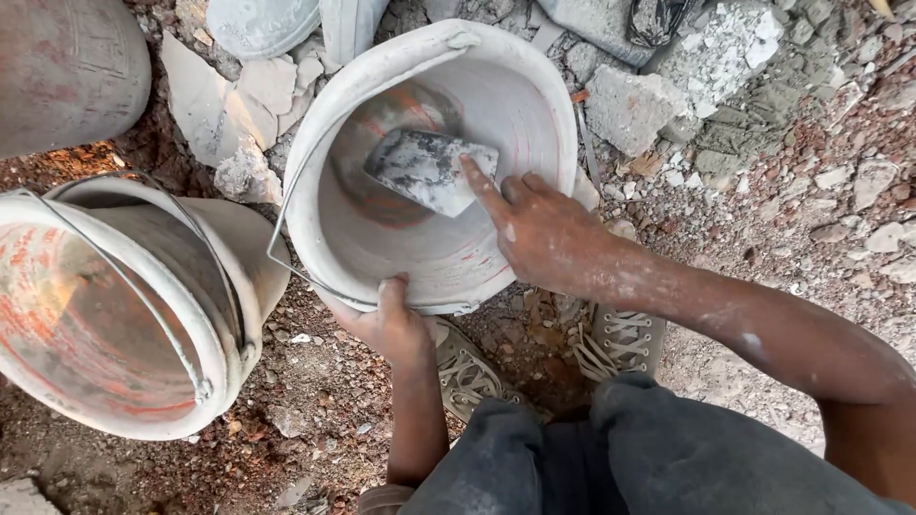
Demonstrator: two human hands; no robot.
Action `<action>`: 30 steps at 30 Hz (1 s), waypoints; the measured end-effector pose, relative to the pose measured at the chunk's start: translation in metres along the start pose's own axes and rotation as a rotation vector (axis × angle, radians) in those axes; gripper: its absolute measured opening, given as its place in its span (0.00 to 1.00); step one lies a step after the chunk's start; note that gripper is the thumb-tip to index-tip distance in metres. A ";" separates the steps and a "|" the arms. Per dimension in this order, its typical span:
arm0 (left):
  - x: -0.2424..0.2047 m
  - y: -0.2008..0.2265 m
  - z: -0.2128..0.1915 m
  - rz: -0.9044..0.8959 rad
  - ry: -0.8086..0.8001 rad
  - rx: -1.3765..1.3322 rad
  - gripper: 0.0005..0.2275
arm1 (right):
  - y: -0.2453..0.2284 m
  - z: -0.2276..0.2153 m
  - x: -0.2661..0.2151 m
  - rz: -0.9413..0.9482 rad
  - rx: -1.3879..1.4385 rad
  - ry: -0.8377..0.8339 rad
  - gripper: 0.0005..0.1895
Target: The person scrapes the inside of a bucket with a trowel, then pours the contents into another bucket and continues scraping the interior and rim of the first bucket.
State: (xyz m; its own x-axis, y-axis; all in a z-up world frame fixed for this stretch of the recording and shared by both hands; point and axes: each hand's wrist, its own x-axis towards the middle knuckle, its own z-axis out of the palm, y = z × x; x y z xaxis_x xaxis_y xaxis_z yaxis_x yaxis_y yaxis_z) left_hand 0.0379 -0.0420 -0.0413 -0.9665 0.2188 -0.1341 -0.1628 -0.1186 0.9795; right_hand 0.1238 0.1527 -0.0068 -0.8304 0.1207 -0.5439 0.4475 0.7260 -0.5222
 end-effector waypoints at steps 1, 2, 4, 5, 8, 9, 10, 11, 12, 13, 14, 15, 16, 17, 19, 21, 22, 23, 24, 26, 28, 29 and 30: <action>-0.002 -0.001 0.001 0.001 0.014 -0.014 0.41 | 0.000 -0.001 -0.001 -0.032 0.099 0.029 0.47; -0.004 -0.002 0.002 -0.003 0.023 -0.003 0.41 | 0.001 -0.001 -0.003 -0.064 0.202 0.058 0.46; -0.008 -0.008 0.003 -0.010 0.039 0.017 0.41 | 0.003 0.000 -0.008 -0.186 0.280 0.235 0.46; -0.012 -0.011 0.004 -0.022 0.068 0.052 0.41 | 0.001 0.001 -0.009 -0.277 0.255 0.383 0.48; -0.029 -0.023 0.012 -0.049 0.150 0.142 0.42 | -0.010 -0.003 -0.013 0.037 0.761 0.237 0.46; -0.036 -0.027 0.015 -0.052 0.174 0.168 0.42 | -0.018 -0.005 -0.013 0.245 1.019 0.068 0.45; -0.041 -0.030 0.018 -0.055 0.191 0.191 0.42 | -0.024 -0.009 -0.012 0.265 1.047 0.065 0.45; -0.045 -0.032 0.020 -0.053 0.177 0.183 0.41 | -0.029 -0.013 -0.011 0.286 1.074 0.061 0.45; -0.049 -0.033 0.022 -0.052 0.158 0.173 0.40 | -0.033 -0.017 -0.010 0.309 1.103 0.063 0.45; -0.053 -0.034 0.023 -0.051 0.139 0.163 0.39 | -0.038 -0.019 -0.007 0.360 1.105 0.030 0.44; -0.055 -0.034 0.025 -0.050 0.143 0.151 0.39 | -0.043 -0.020 -0.004 0.410 1.109 -0.003 0.43; -0.056 -0.034 0.026 -0.050 0.147 0.139 0.39 | -0.044 -0.019 -0.002 0.459 1.113 -0.037 0.42; -0.056 -0.034 0.027 -0.048 0.156 0.131 0.38 | -0.045 -0.016 0.000 0.395 1.077 0.022 0.42; -0.056 -0.032 0.027 -0.064 0.150 0.109 0.39 | -0.045 -0.011 0.004 0.331 1.040 0.079 0.42; -0.055 -0.027 0.026 -0.088 0.146 0.067 0.40 | -0.042 0.002 0.012 0.135 0.831 0.290 0.43; -0.052 -0.024 0.024 -0.035 0.120 0.111 0.40 | -0.038 0.010 0.017 -0.131 0.472 0.572 0.45; -0.050 -0.022 0.023 -0.008 0.109 0.130 0.39 | -0.038 0.010 0.017 -0.022 0.548 0.429 0.45; -0.047 -0.021 0.021 0.002 0.099 0.163 0.38 | -0.038 0.010 0.015 0.082 0.620 0.280 0.45; -0.046 -0.019 0.018 0.007 0.093 0.195 0.37 | -0.040 0.009 0.013 0.185 0.686 0.122 0.45; -0.043 -0.017 0.011 -0.023 0.093 0.224 0.36 | -0.040 0.002 0.017 -0.062 0.550 0.317 0.53; -0.040 -0.016 0.005 -0.090 0.106 0.218 0.34 | -0.043 -0.009 0.016 -0.095 0.493 0.287 0.55; -0.041 -0.018 0.006 -0.061 0.110 0.212 0.34 | -0.045 -0.018 0.014 -0.006 0.505 0.161 0.53; -0.043 -0.020 0.007 -0.034 0.116 0.209 0.34 | -0.048 -0.026 0.011 0.082 0.516 0.029 0.51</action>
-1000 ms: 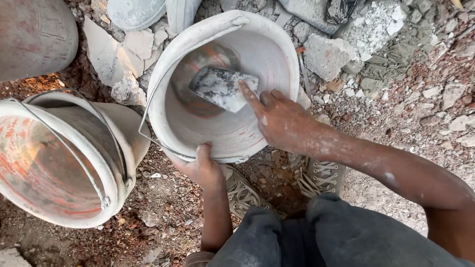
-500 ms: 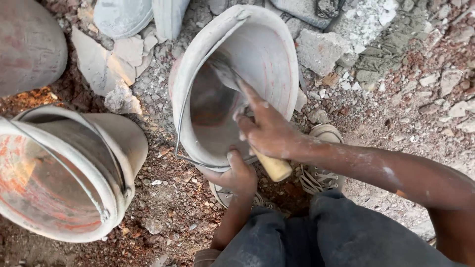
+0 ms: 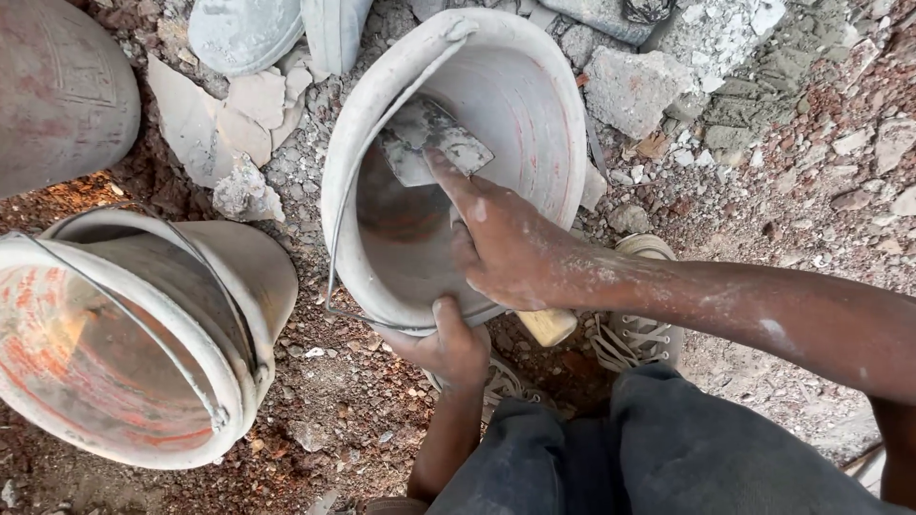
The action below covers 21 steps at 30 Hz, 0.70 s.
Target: The person scrapes the inside of a bucket with a trowel, then pours the contents into another bucket and continues scraping the interior and rim of the first bucket.
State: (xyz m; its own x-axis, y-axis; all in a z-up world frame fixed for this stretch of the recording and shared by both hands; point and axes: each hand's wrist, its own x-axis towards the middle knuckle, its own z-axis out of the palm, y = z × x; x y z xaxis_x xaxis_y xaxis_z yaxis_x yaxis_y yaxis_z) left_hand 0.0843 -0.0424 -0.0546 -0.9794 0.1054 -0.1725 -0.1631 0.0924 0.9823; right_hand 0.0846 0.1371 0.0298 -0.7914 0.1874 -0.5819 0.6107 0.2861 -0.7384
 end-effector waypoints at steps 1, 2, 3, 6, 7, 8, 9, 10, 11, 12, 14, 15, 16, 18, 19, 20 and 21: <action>-0.001 -0.001 0.001 0.026 0.009 -0.005 0.34 | -0.007 -0.004 -0.002 0.061 -0.039 -0.065 0.51; -0.002 -0.001 0.001 0.044 0.003 0.003 0.34 | -0.014 -0.008 -0.005 0.121 -0.080 -0.128 0.51; -0.002 0.000 0.003 0.062 -0.003 0.011 0.35 | -0.018 -0.009 -0.006 0.182 -0.120 -0.191 0.52; 0.001 0.007 0.010 0.060 0.012 0.019 0.37 | -0.011 -0.002 -0.009 0.137 -0.131 -0.205 0.50; 0.002 0.010 0.012 0.050 0.028 0.021 0.38 | -0.005 0.005 -0.009 0.017 -0.070 -0.127 0.50; 0.003 0.013 0.013 0.042 0.027 0.002 0.39 | 0.004 0.011 -0.008 -0.106 -0.010 -0.049 0.50; 0.005 0.015 0.013 0.034 0.026 -0.017 0.40 | 0.012 0.015 -0.008 -0.227 0.051 0.031 0.51; 0.006 0.017 0.012 0.027 0.026 -0.031 0.41 | 0.020 0.018 -0.008 -0.236 0.050 0.080 0.50; 0.007 0.016 0.011 0.054 0.010 0.000 0.40 | 0.025 0.019 -0.008 -0.244 0.049 0.129 0.49; 0.006 0.014 0.011 0.077 -0.005 0.028 0.40 | 0.028 0.019 -0.007 -0.250 0.045 0.176 0.48; 0.002 0.009 0.010 0.067 -0.010 0.066 0.38 | 0.029 0.011 -0.001 -0.172 0.058 0.133 0.44; 0.001 0.007 0.011 0.034 -0.002 0.075 0.37 | 0.025 0.006 0.000 -0.132 0.063 0.117 0.42; -0.001 0.006 0.010 0.000 0.006 0.086 0.37 | 0.020 0.004 0.000 -0.121 -0.004 0.083 0.43; -0.001 0.007 0.008 0.014 -0.027 0.106 0.37 | 0.008 0.000 -0.003 -0.097 -0.139 0.017 0.47; -0.001 0.007 0.008 0.022 -0.044 0.114 0.37 | 0.002 0.000 -0.006 -0.074 -0.134 -0.028 0.47; 0.000 0.007 0.008 0.027 -0.060 0.083 0.37 | -0.003 0.001 -0.011 -0.051 -0.129 -0.077 0.46; 0.001 0.007 0.008 0.033 -0.076 0.051 0.37 | -0.006 0.001 -0.014 -0.028 -0.123 -0.126 0.46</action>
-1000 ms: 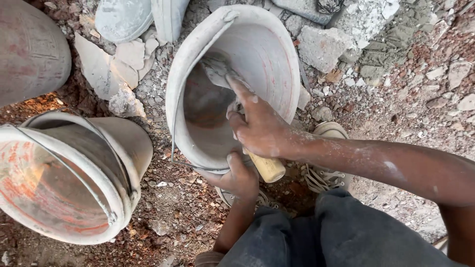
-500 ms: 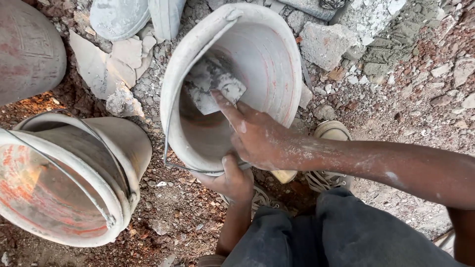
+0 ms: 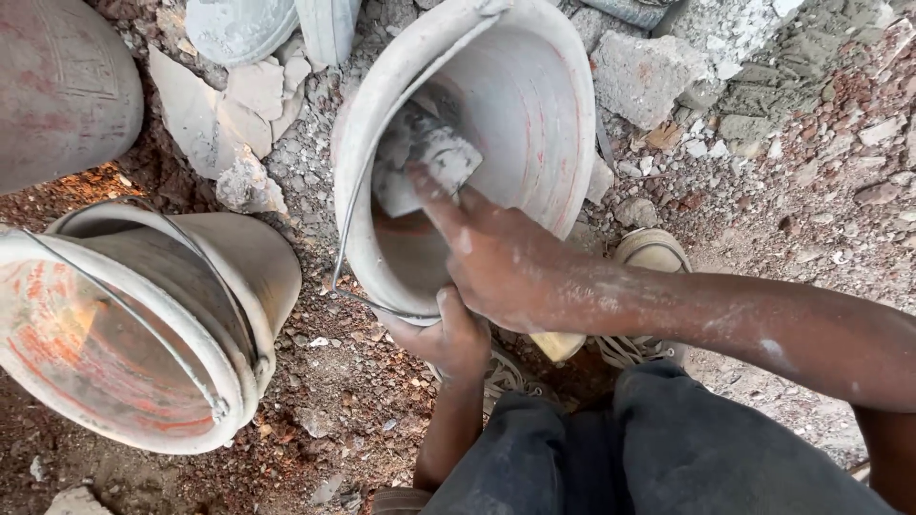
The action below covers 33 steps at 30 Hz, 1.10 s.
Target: The person scrapes the inside of a bucket with a trowel, then pours the contents into another bucket and continues scraping the interior and rim of the first bucket.
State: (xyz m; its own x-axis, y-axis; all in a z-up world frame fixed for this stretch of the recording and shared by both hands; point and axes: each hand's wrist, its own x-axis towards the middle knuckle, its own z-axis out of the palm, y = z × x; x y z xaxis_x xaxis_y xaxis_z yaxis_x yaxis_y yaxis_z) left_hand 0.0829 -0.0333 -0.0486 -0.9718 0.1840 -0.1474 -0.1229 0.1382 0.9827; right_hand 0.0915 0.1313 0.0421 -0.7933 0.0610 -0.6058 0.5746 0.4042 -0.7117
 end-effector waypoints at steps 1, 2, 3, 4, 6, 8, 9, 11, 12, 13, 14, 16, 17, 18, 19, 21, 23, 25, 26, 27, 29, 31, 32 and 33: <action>0.000 0.000 -0.001 0.005 -0.015 -0.027 0.37 | 0.000 -0.001 -0.001 -0.017 -0.042 -0.027 0.44; 0.002 0.001 -0.003 0.024 -0.024 -0.003 0.37 | 0.002 -0.002 -0.001 -0.034 -0.085 -0.054 0.42; 0.006 0.001 -0.004 0.046 -0.035 0.018 0.38 | 0.004 -0.002 0.000 -0.051 -0.129 -0.076 0.40; 0.010 0.001 -0.007 0.068 -0.047 0.039 0.38 | 0.006 -0.002 0.001 -0.094 -0.144 -0.052 0.40; 0.015 0.001 -0.008 0.058 -0.083 -0.054 0.37 | 0.011 -0.004 0.000 -0.171 -0.183 -0.006 0.40; 0.015 -0.002 -0.007 0.068 -0.098 -0.055 0.37 | 0.019 -0.008 -0.007 -0.043 -0.196 0.020 0.40; 0.014 -0.002 -0.009 0.083 -0.089 0.011 0.37 | 0.021 -0.008 -0.010 0.009 -0.191 0.020 0.41; 0.015 0.002 -0.014 0.098 -0.101 0.055 0.36 | 0.024 -0.009 -0.005 -0.160 -0.257 0.117 0.38; 0.017 0.006 -0.017 0.098 -0.121 0.032 0.36 | 0.026 -0.009 -0.003 -0.243 -0.292 0.173 0.36; 0.022 0.009 -0.017 0.102 -0.150 0.004 0.35 | 0.025 -0.005 -0.001 -0.258 -0.362 0.172 0.38; 0.031 0.012 -0.016 0.087 -0.181 0.002 0.34 | 0.023 0.002 0.002 -0.272 -0.433 0.171 0.39; 0.041 0.016 -0.024 0.034 -0.223 0.009 0.32 | 0.026 0.015 0.004 -0.313 -0.551 0.171 0.40; 0.045 0.018 -0.027 0.046 -0.242 0.038 0.32 | 0.031 0.018 0.005 -0.340 -0.608 0.192 0.40; 0.049 0.021 -0.028 0.059 -0.262 0.067 0.32 | 0.035 0.020 0.005 -0.367 -0.664 0.214 0.40; 0.053 0.023 -0.026 0.077 -0.286 0.095 0.32 | 0.040 0.021 0.005 -0.387 -0.672 0.204 0.39; 0.058 0.029 -0.021 0.030 -0.283 -0.027 0.33 | 0.049 0.020 0.003 -0.424 -0.683 0.183 0.39; 0.065 0.033 -0.017 0.007 -0.276 -0.129 0.35 | 0.062 0.014 0.001 -0.318 -0.671 0.013 0.40; 0.073 0.035 -0.017 0.014 -0.259 -0.214 0.36 | 0.071 0.005 0.000 -0.289 -0.674 -0.024 0.40; 0.073 0.036 -0.018 0.006 -0.278 -0.184 0.35 | 0.075 0.001 0.000 -0.314 -0.684 0.025 0.40; 0.072 0.036 -0.018 0.000 -0.294 -0.153 0.35 | 0.075 -0.002 0.001 -0.342 -0.695 0.075 0.39; 0.071 0.036 -0.018 0.007 -0.322 -0.102 0.34 | 0.068 0.002 0.008 -0.385 -0.722 0.249 0.38; 0.070 0.036 -0.016 0.032 -0.346 -0.059 0.33 | 0.060 0.005 0.015 -0.374 -0.681 0.310 0.37; 0.069 0.037 -0.014 0.063 -0.360 0.002 0.33 | 0.057 0.007 0.018 -0.344 -0.628 0.283 0.38; 0.068 0.038 -0.015 0.091 -0.377 0.068 0.33 | 0.054 0.010 0.019 -0.311 -0.568 0.256 0.39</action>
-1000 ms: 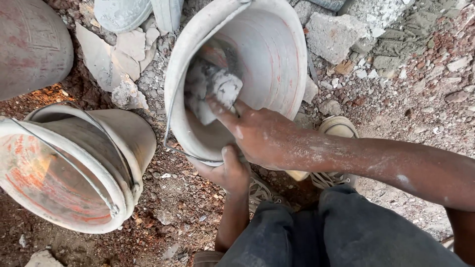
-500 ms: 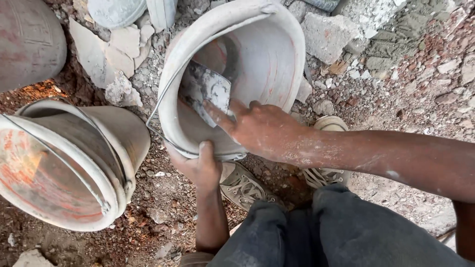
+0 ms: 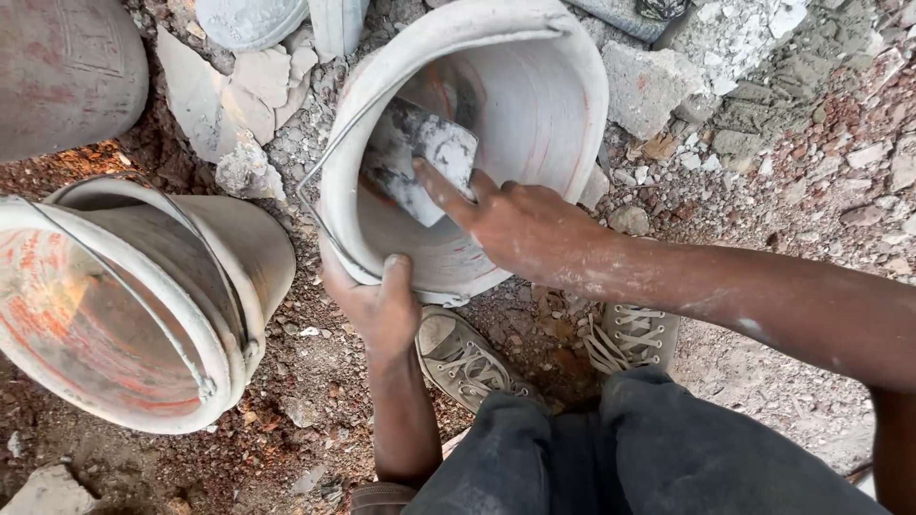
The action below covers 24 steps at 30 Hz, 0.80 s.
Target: The person scrapes the inside of a bucket with a trowel, then pours the contents into another bucket and continues scraping the interior and rim of the first bucket.
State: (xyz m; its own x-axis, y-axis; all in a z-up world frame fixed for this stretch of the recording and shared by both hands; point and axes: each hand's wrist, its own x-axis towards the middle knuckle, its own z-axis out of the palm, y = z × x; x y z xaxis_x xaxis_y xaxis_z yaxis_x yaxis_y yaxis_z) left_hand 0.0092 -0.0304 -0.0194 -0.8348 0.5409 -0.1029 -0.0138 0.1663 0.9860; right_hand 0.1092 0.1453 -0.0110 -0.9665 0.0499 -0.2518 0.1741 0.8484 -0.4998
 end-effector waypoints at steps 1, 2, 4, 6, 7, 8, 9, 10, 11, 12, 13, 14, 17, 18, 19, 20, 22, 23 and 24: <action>0.000 0.001 -0.001 0.016 -0.019 0.069 0.33 | -0.001 0.000 -0.003 0.003 -0.022 -0.042 0.39; 0.001 0.000 -0.001 0.008 0.002 0.063 0.33 | 0.000 -0.003 -0.008 -0.001 -0.050 -0.088 0.40; 0.003 -0.001 -0.002 -0.010 0.041 0.053 0.34 | 0.001 -0.008 -0.012 0.054 -0.038 -0.281 0.42; 0.005 0.003 -0.005 0.025 -0.003 0.079 0.35 | 0.006 -0.019 -0.016 0.178 0.036 -0.569 0.45; 0.007 0.005 -0.004 0.047 -0.025 0.087 0.35 | 0.008 -0.025 -0.018 0.152 0.081 -0.470 0.46; 0.008 0.007 -0.001 0.088 -0.064 0.115 0.36 | 0.009 -0.031 -0.021 0.126 0.129 -0.373 0.47; 0.010 0.009 0.003 0.128 -0.104 0.143 0.36 | 0.010 -0.035 -0.021 0.098 0.176 -0.277 0.49; 0.010 0.011 0.007 0.161 -0.142 0.171 0.37 | 0.007 -0.036 -0.017 0.119 0.101 -0.267 0.48; 0.012 0.015 0.009 0.121 -0.154 0.136 0.37 | 0.003 -0.035 -0.009 0.139 0.027 -0.257 0.47; 0.014 0.018 0.011 0.083 -0.167 0.099 0.37 | 0.002 -0.034 -0.005 0.159 -0.049 -0.245 0.46; 0.016 0.021 0.014 0.046 -0.181 0.062 0.37 | 0.002 -0.034 -0.006 0.177 -0.016 -0.276 0.46; 0.020 0.024 0.015 0.085 -0.205 0.091 0.36 | 0.003 -0.033 -0.005 0.194 0.014 -0.305 0.46; 0.030 0.030 0.014 0.136 -0.223 0.153 0.35 | 0.005 -0.030 -0.008 0.284 0.085 -0.486 0.44; 0.034 0.030 0.014 0.112 -0.205 0.159 0.36 | 0.006 -0.030 -0.009 0.323 0.106 -0.556 0.43; 0.037 0.031 0.015 0.087 -0.186 0.164 0.38 | 0.009 -0.031 -0.010 0.315 0.095 -0.571 0.44; 0.039 0.032 0.015 0.117 -0.209 0.159 0.37 | 0.013 -0.032 -0.011 0.316 0.086 -0.582 0.44; 0.042 0.034 0.017 0.177 -0.252 0.150 0.36 | 0.017 -0.037 -0.013 0.327 0.099 -0.533 0.44; 0.047 0.034 0.019 0.183 -0.260 0.133 0.37 | 0.018 -0.040 -0.014 0.337 0.119 -0.473 0.44; 0.048 0.033 0.019 0.174 -0.265 0.120 0.37 | 0.017 -0.041 -0.016 0.341 0.147 -0.426 0.45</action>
State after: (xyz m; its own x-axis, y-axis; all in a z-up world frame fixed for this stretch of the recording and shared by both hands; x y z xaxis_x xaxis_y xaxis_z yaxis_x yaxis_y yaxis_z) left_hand -0.0212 0.0167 0.0055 -0.6468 0.7624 0.0190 0.1943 0.1407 0.9708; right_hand 0.1200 0.1807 0.0184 -0.6948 0.0658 -0.7162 0.5171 0.7378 -0.4339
